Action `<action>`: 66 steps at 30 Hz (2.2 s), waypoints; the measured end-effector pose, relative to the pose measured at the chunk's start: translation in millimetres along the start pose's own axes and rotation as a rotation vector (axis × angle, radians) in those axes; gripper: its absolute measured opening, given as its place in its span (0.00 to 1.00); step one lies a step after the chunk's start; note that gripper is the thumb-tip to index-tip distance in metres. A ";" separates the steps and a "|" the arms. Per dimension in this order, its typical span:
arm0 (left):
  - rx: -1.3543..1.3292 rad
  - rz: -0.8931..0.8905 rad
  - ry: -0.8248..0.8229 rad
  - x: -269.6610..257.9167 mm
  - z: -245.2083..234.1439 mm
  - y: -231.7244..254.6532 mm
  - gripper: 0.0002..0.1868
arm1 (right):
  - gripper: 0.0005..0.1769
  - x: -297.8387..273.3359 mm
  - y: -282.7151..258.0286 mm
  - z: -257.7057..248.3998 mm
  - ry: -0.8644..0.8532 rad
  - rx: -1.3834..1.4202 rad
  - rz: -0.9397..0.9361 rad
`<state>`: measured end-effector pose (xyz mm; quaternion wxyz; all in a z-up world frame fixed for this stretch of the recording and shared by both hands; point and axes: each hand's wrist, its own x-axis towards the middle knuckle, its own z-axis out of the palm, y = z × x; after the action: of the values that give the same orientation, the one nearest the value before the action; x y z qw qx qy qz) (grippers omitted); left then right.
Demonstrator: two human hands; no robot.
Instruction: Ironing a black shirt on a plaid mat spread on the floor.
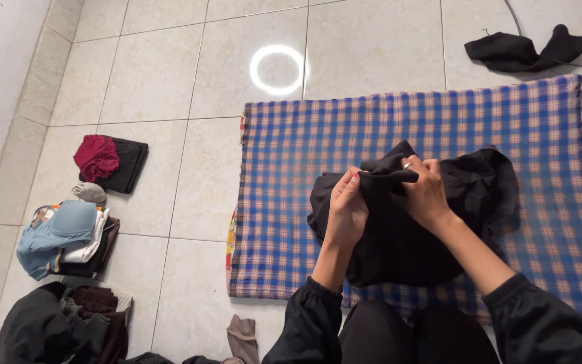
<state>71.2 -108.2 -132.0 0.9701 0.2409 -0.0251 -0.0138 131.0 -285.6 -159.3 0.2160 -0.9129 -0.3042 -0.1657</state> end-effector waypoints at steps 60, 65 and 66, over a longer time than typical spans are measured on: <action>1.529 0.549 0.126 6.2 50.0 -1.3 0.06 | 0.20 9.1 58.1 -160.3 0.286 0.424 0.475; 1.621 0.471 -0.171 -57.8 60.5 -43.9 0.05 | 0.28 -98.1 118.7 -159.8 0.190 0.087 0.413; 1.631 0.442 -0.244 -67.8 57.2 -56.6 0.07 | 0.29 -120.3 134.2 -152.7 0.151 -0.021 0.426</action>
<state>-0.5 -182.2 -110.9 0.4640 0.8505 -0.1778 0.1723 97.6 -516.3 -120.8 0.2589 -0.9436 -0.0858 -0.1874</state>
